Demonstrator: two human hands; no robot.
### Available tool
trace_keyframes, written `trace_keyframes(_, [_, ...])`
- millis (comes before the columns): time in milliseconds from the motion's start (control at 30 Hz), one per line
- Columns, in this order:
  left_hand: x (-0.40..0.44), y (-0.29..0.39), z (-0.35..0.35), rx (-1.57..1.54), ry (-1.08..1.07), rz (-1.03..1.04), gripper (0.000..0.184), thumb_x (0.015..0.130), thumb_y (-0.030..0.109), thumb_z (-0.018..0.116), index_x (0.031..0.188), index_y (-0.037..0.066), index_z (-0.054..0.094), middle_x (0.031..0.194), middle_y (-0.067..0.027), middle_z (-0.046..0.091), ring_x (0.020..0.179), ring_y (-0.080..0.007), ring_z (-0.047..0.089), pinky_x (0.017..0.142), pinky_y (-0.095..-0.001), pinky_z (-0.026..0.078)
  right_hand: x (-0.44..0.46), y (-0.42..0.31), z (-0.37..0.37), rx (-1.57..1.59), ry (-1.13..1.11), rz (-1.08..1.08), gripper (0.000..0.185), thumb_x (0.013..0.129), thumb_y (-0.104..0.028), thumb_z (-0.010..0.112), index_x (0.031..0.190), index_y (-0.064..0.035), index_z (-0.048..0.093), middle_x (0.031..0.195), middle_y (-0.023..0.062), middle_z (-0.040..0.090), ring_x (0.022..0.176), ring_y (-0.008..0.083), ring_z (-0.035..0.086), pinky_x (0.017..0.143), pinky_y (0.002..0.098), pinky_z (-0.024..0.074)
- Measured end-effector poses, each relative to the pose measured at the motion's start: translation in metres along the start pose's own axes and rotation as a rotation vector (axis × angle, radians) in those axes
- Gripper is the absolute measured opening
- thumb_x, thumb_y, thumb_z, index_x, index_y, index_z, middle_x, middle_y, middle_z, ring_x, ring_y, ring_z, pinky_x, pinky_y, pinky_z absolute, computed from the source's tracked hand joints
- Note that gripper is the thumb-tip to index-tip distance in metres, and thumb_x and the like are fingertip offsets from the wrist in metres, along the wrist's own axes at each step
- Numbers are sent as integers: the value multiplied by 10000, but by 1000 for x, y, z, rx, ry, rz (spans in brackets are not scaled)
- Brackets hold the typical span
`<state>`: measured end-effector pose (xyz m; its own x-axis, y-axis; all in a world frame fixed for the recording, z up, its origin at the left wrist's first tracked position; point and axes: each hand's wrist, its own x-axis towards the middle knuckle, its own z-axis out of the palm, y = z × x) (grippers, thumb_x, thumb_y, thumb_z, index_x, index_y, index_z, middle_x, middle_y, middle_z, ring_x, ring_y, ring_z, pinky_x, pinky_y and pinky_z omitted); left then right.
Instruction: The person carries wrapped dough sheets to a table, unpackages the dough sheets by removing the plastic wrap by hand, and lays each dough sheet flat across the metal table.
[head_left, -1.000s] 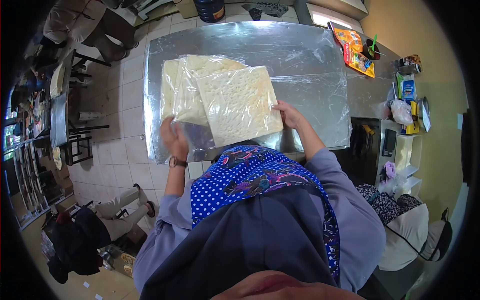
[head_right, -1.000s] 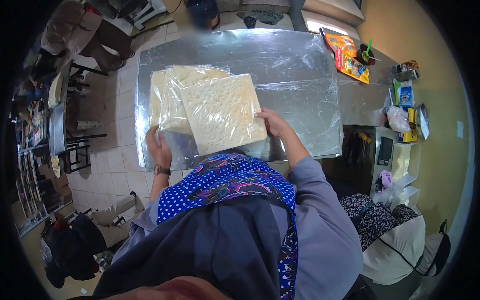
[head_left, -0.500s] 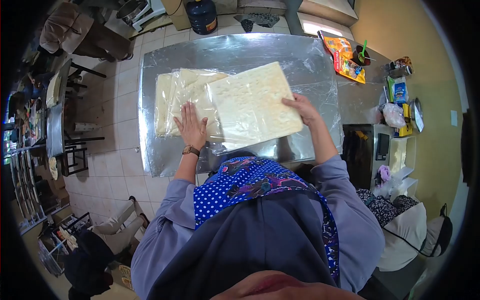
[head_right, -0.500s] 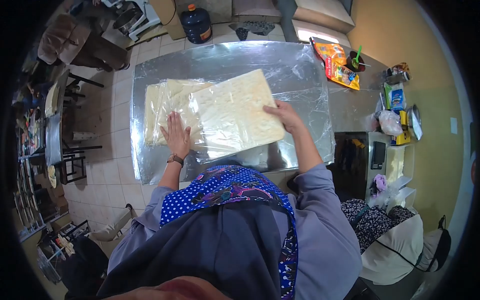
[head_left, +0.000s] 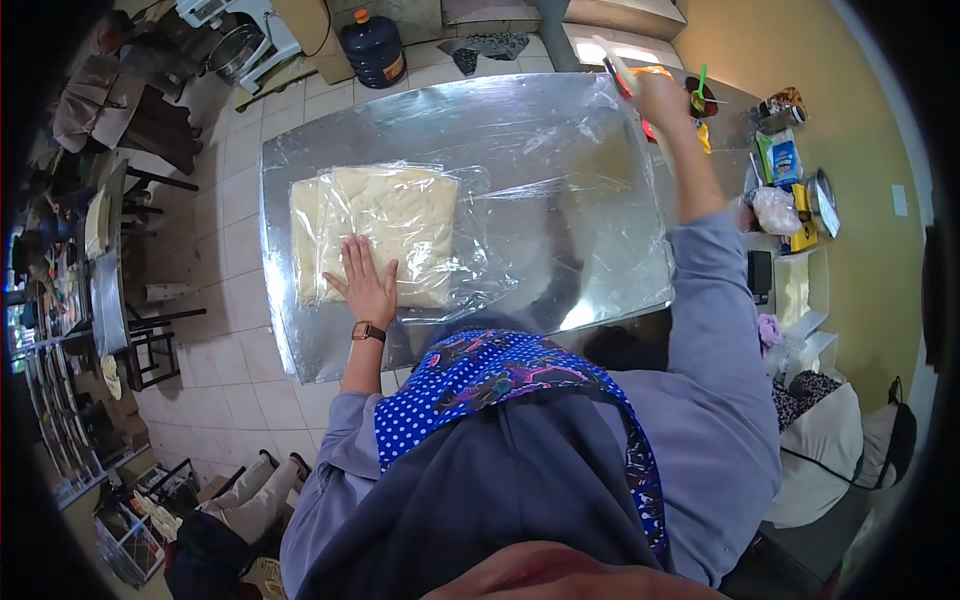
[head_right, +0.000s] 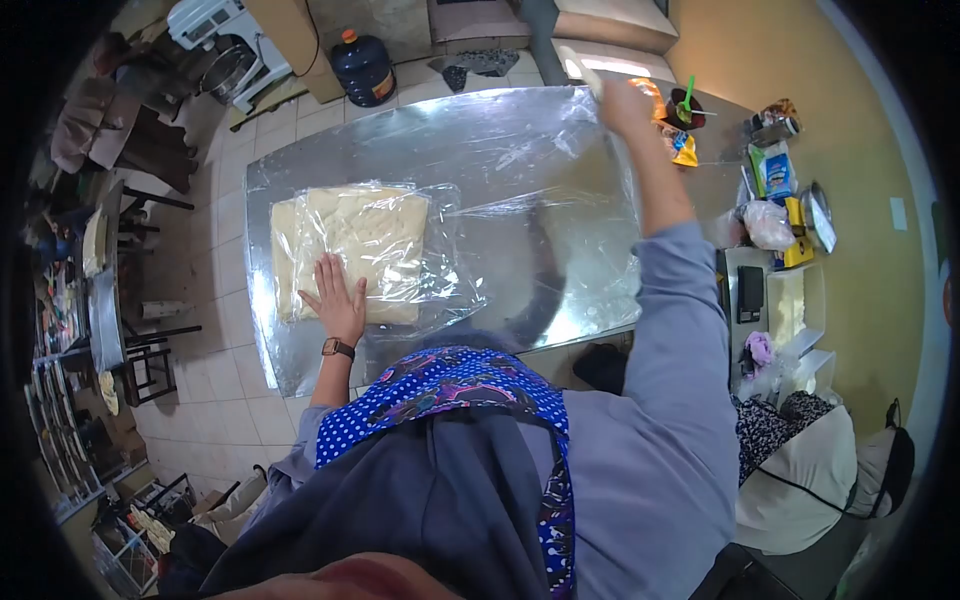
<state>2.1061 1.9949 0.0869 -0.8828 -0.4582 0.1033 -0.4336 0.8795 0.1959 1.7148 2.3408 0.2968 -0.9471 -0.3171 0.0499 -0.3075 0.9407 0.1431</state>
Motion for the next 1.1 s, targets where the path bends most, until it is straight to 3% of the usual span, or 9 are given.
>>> trace_keyframes(100, [-3, 2, -3, 17, 6, 0, 698, 951, 530, 355, 1493, 125, 185, 1564, -45, 143, 1445, -223, 99, 1080, -636, -61, 26, -49, 77, -118, -130, 3, 243, 811, -158, 586, 1039, -99, 647, 956, 109, 692, 897, 281, 677, 703, 423, 542])
trace_keyframes(200, [-5, 2, -4, 19, 7, 2, 692, 951, 521, 364, 1492, 125, 193, 1564, -50, 144, 1446, -230, 96, 1080, -634, -65, -9, -126, 114, 62, -308, -110, 511, 798, -483, 647, 1121, -91, 593, 1121, 147, 636, 1039, 285, 621, 792, 459, 508])
trace_keyframes(300, [-9, 4, -9, -25, 19, 26, 699, 937, 498, 406, 1485, 107, 215, 1559, -68, 161, 1444, -235, 104, 1076, -637, -83, -85, -199, 139, 584, -161, -210, 686, 801, -541, 616, 1296, -79, 506, 1222, 171, 571, 1109, 360, 557, 941, 456, 437])
trace_keyframes(500, [-21, 15, -29, -118, -92, 141, 684, 912, 428, 489, 1476, 124, 251, 1552, -80, 180, 1443, -251, 111, 1087, -622, -83, -205, -224, 159, 1126, -464, -299, 659, 787, -162, 690, 1380, -163, 404, 1262, 187, 522, 1096, 333, 559, 901, 419, 475])
trace_keyframes(633, [-21, -15, -40, -192, -7, 170, 694, 868, 357, 555, 1470, 155, 275, 1547, -70, 199, 1440, -261, 119, 1110, -600, -56, -209, -151, 215, 950, -216, -82, 620, 746, -43, 656, 1328, -154, 472, 1212, 134, 567, 1046, 323, 584, 893, 411, 479])
trace_keyframes(767, [-14, -31, -72, -151, -238, 477, 763, 794, 389, 624, 1460, 210, 298, 1546, -53, 204, 1440, -252, 122, 1123, -598, -13, -201, -95, 168, 576, -53, 19, 775, 713, -64, 666, 1416, -169, 357, 1445, 142, 357, 1259, 392, 401, 1026, 435, 365])
trace_keyframes(967, [0, -30, -36, 22, -183, 730, 840, 709, 370, 726, 1439, 257, 326, 1536, -32, 233, 1429, -227, 173, 1118, -610, 88, -220, -118, 161, 465, 233, -268, 733, 796, -385, 665, 1435, -193, 363, 1536, 134, 197, 1400, 380, 183, 1107, 576, 123])
trace_keyframes(1033, [3, -32, -35, -31, -149, 794, 809, 723, 380, 715, 1428, 252, 339, 1526, -24, 254, 1422, -224, 193, 1111, -605, 136, -241, -138, 160, 256, -35, -414, 769, 779, -624, 587, 1419, -241, 398, 1557, 100, 153, 1420, 387, 113, 1084, 641, 18])
trace_keyframes(1100, [10, -32, -52, -59, -122, 791, 743, 737, 348, 714, 1395, 235, 390, 1486, -34, 325, 1389, -229, 268, 1096, -564, 214, -256, -152, 173, 300, -96, -402, 747, 785, -634, 568, 1407, -250, 416, 1555, 86, 170, 1424, 374, 108, 1076, 653, -9])
